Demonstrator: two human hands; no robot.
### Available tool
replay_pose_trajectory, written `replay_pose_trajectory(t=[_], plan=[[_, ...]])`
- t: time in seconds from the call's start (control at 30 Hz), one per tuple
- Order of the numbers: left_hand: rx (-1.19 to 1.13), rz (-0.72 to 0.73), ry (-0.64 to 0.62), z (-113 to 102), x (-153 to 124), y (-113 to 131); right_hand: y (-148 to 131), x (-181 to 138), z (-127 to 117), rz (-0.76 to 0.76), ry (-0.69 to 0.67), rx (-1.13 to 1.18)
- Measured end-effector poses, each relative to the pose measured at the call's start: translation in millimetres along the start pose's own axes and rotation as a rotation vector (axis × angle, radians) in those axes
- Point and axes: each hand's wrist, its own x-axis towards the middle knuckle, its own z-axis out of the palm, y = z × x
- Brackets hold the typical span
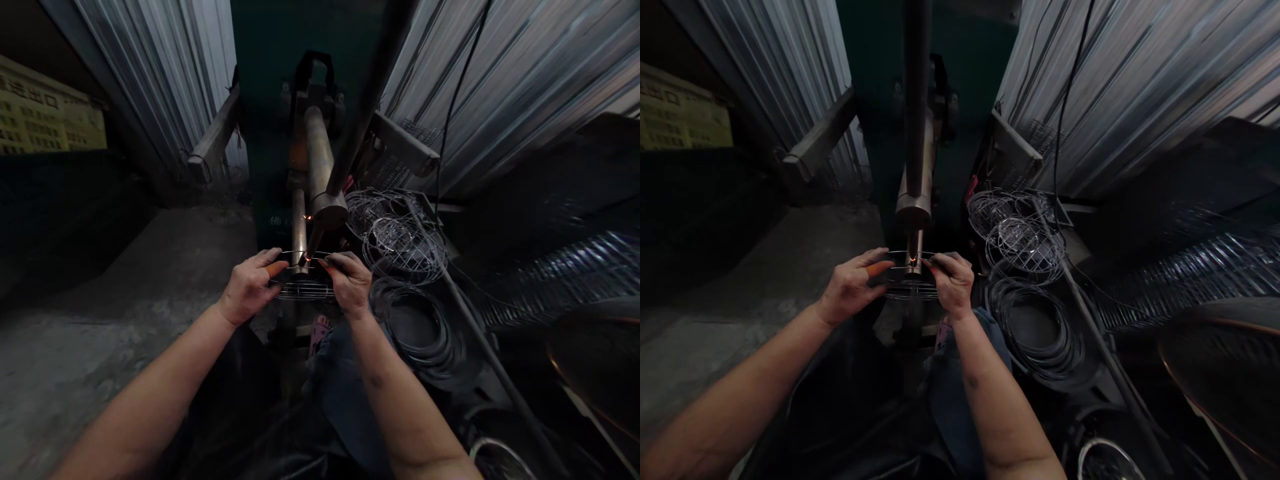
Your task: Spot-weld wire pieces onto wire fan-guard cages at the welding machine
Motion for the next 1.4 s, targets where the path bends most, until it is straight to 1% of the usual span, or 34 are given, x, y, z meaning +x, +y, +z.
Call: replay_pose_trajectory(t=[0.07,0.13,0.2,0.27,0.3,0.37,0.43,0.5,0.57,0.63,0.7,0.77,0.83,0.93,1.0,1.1,1.17,1.33,1.4], plan=[[-0.003,0.000,0.001,-1.8,0.5,0.5,-1.5,-0.5,-0.1,0.011,-0.012,0.010],[0.023,-0.025,0.036,-4.2,-3.4,7.7,-2.7,-1.1,-4.9,0.024,-0.020,0.045],[0.093,-0.093,0.136,-3.7,-13.9,22.8,-0.3,-1.7,-16.3,0.048,0.013,0.082],[0.162,-0.160,0.236,3.8,-29.5,42.5,9.0,-1.8,-32.9,0.111,0.067,0.121],[0.164,-0.164,0.230,10.8,-37.6,52.4,16.3,-1.6,-41.7,0.166,0.056,0.154],[0.121,-0.101,0.093,30.6,-50.5,68.7,34.2,-0.2,-56.7,0.318,-0.051,0.259],[0.119,-0.113,-0.025,54.1,-55.5,78.2,52.0,2.1,-65.3,0.450,-0.176,0.380],[0.163,-0.176,-0.074,76.2,-53.0,80.8,65.0,5.0,-67.5,0.514,-0.220,0.441],[0.223,-0.235,-0.085,93.5,-47.1,78.9,71.0,7.9,-66.9,0.532,-0.233,0.444],[0.276,-0.271,-0.064,104.8,-42.1,75.1,69.6,9.4,-67.5,0.516,-0.251,0.421],[0.315,-0.285,-0.004,110.8,-40.1,71.0,60.1,7.7,-70.6,0.447,-0.276,0.374],[0.331,-0.271,0.064,113.1,-41.2,67.2,43.0,1.6,-73.7,0.343,-0.293,0.301],[0.325,-0.248,0.108,113.3,-43.9,63.8,20.8,-7.8,-73.6,0.250,-0.266,0.212],[0.275,-0.221,0.185,112.8,-48.4,58.8,-11.5,-20.9,-64.4,0.164,-0.194,0.085],[0.227,-0.195,0.247,112.9,-51.4,54.8,-25.6,-25.0,-54.7,0.116,-0.214,0.007],[0.155,-0.169,0.296,114.0,-57.1,47.8,-33.5,-24.1,-41.2,0.029,-0.276,-0.097],[0.116,-0.180,0.305,115.0,-61.6,43.0,-34.3,-21.5,-34.4,-0.014,-0.286,-0.146],[0.050,-0.286,0.284,117.3,-68.1,33.2,-39.6,-16.4,-23.0,-0.035,-0.285,-0.213],[0.036,-0.296,0.284,118.0,-66.9,30.8,-42.6,-14.4,-19.2,-0.037,-0.279,-0.235]])
